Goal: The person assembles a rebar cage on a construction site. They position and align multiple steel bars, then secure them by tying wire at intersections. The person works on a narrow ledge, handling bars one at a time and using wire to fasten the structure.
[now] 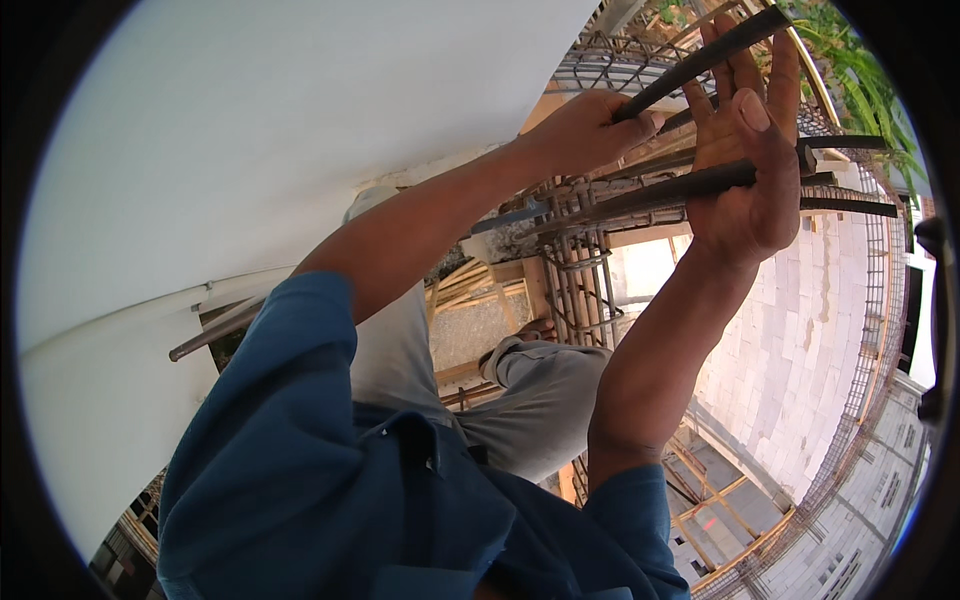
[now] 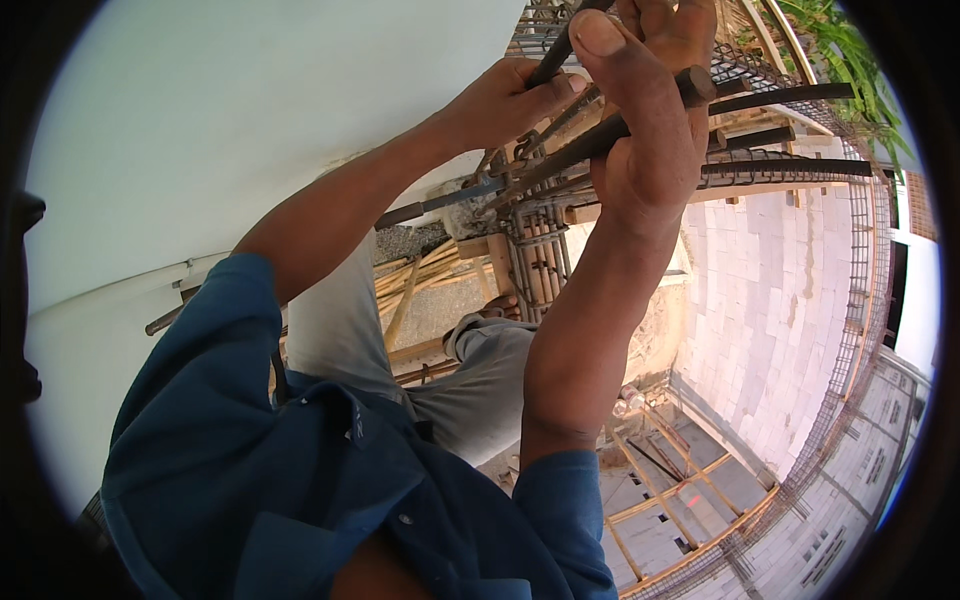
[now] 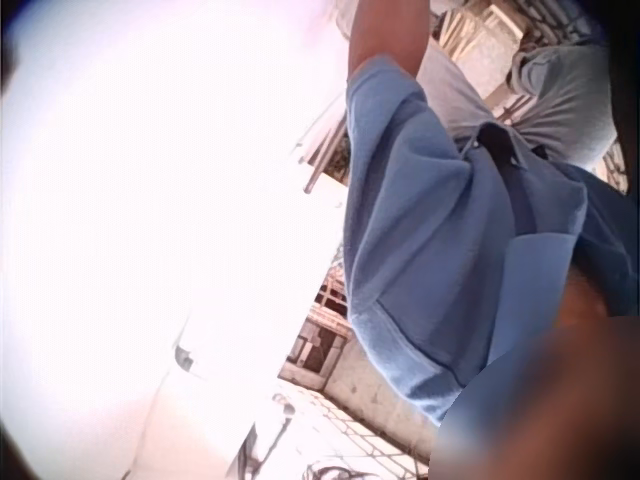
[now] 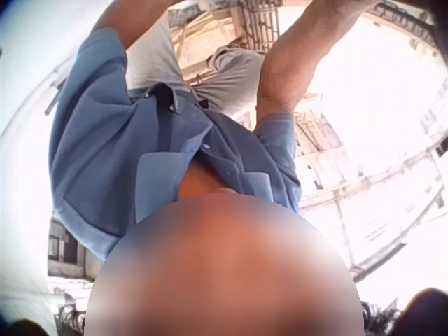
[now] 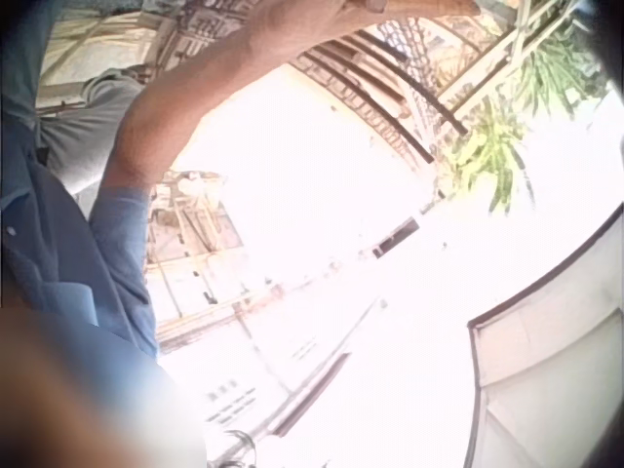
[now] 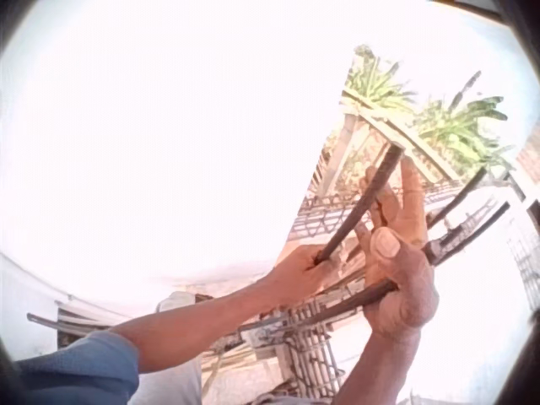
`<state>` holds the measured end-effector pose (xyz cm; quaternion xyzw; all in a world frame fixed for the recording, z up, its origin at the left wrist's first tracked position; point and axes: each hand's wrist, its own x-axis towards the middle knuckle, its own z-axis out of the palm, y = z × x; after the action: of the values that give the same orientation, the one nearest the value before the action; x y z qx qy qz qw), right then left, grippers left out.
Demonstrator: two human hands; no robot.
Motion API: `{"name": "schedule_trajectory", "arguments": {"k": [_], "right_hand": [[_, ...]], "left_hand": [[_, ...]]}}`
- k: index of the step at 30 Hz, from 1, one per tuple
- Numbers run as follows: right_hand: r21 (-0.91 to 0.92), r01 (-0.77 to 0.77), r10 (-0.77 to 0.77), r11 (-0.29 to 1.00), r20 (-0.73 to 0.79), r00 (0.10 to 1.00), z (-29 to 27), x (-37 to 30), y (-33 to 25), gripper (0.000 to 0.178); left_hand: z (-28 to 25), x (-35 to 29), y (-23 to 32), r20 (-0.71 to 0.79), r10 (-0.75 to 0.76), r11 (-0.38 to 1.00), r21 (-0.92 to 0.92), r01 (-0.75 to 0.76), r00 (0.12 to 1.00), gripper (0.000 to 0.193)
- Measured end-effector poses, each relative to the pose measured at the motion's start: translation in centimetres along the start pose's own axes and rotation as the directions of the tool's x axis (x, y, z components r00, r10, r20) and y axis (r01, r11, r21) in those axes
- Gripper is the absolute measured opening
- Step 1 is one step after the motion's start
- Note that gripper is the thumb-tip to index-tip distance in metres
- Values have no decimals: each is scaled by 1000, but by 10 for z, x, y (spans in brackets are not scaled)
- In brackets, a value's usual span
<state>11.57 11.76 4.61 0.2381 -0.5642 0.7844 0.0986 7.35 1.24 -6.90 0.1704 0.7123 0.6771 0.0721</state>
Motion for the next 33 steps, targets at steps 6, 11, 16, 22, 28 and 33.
{"name": "schedule_trajectory", "arguments": {"k": [6, 11, 16, 22, 28, 33], "right_hand": [[99, -60, 36, 993, 235, 971, -20, 21, 19, 59], [-79, -42, 42, 996, -4, 999, -11, 13, 20, 20], [-99, -7, 0, 995, -71, 997, 6, 10, 18, 15], [-131, -97, 84, 987, -106, 991, -2, 15, 19, 23], [-27, -69, 71, 997, 65, 995, -7, 15, 16, 13], [-38, -109, 109, 993, 20, 994, -11, 14, 22, 13]], "left_hand": [[-19, -36, -11, 35, 111, 955, 274, -116, 993, 53], [-142, -194, -56, -427, -224, 899, 256, 354, 876, 44], [-191, -396, -87, -418, -482, 82, 853, 515, 770, 56], [-223, -392, -124, -323, -852, 22, 764, 644, 412, 42], [-221, -382, -117, -388, -799, -19, 780, 626, 459, 36], [-204, -377, -102, -441, -753, -25, 762, 648, 489, 32]]}}
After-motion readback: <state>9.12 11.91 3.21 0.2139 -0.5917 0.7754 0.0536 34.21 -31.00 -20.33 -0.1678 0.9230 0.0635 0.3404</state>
